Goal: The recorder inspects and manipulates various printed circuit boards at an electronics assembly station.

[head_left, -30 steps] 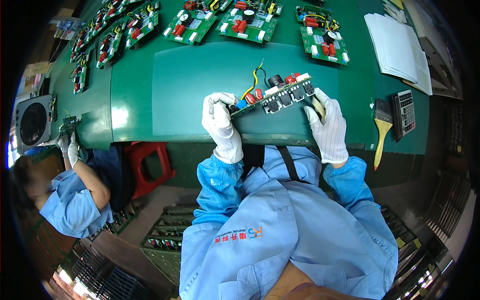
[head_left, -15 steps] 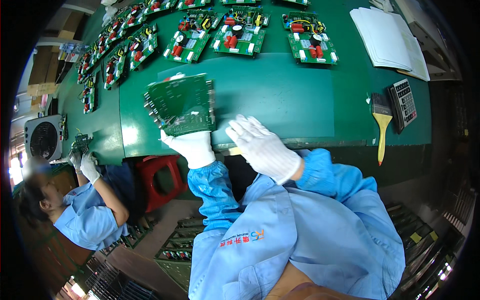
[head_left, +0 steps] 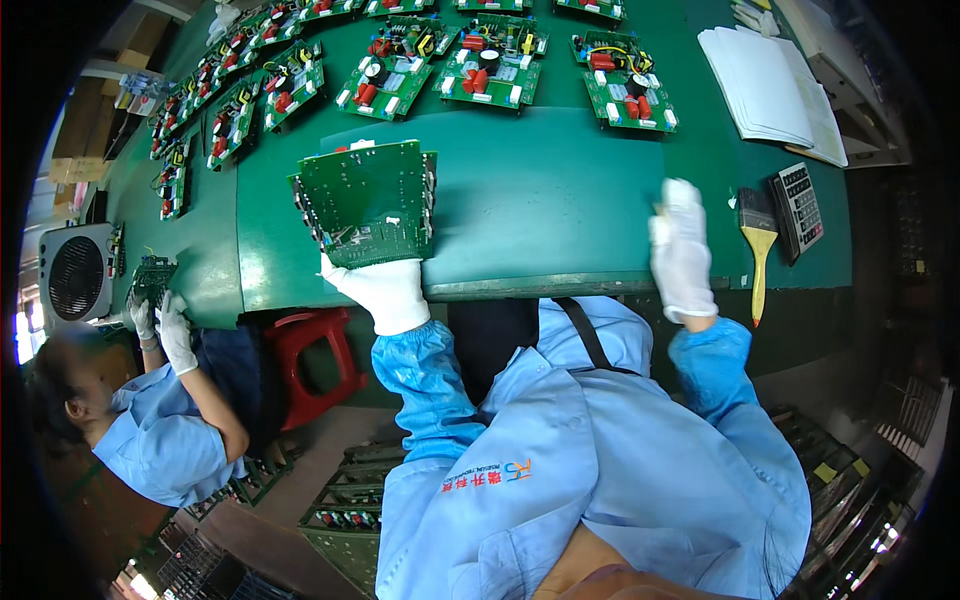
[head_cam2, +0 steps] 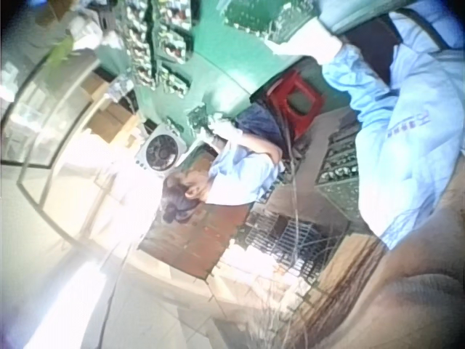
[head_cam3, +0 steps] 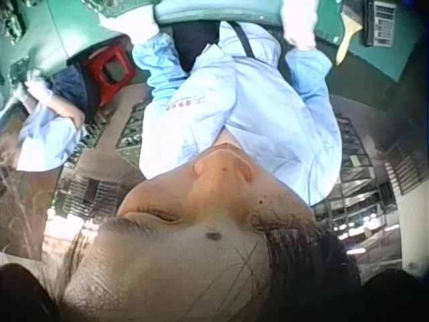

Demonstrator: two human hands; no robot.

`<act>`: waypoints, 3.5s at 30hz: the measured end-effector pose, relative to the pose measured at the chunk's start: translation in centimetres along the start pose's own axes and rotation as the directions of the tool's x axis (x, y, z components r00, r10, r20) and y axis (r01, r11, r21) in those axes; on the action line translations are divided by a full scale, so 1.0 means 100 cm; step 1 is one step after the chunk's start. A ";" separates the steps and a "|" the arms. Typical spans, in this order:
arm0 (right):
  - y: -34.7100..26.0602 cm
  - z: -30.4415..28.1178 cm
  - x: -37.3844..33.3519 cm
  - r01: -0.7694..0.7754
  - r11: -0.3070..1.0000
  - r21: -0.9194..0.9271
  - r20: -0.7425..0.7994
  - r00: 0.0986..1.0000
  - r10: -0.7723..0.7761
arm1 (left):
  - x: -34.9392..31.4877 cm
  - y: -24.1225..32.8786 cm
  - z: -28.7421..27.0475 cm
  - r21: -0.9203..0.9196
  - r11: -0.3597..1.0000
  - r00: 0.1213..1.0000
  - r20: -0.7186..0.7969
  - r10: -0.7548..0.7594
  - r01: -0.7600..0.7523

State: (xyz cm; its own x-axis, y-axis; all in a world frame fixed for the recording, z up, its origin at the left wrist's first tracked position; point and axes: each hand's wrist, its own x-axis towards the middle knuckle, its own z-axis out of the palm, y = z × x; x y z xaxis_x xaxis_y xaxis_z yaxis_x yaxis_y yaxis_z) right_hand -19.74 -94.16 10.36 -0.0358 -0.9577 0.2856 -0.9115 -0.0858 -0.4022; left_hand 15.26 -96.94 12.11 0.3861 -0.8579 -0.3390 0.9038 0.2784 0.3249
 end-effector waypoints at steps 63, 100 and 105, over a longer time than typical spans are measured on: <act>-0.121 -0.051 0.097 0.575 0.803 0.155 -0.106 0.818 -0.565 | -0.053 -0.075 0.008 0.612 0.756 0.950 0.311 0.041 -0.233; -0.096 0.009 0.010 0.504 0.850 0.156 0.350 0.776 -0.524 | -0.022 -0.077 0.015 0.654 0.713 0.804 0.552 -0.223 -0.252; -0.109 0.005 0.016 0.460 0.841 0.287 0.319 0.781 -0.536 | -0.021 -0.075 0.017 0.686 0.684 0.806 0.538 -0.247 -0.249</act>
State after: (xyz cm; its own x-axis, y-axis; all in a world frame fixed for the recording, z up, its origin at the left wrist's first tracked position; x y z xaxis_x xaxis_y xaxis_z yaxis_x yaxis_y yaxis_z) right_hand -9.68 -94.84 14.78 0.5916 -0.7900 0.1610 -0.6652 -0.5911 -0.4563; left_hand 7.35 -97.95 11.94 -0.0111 -0.9924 0.1222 0.3958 0.1078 0.9120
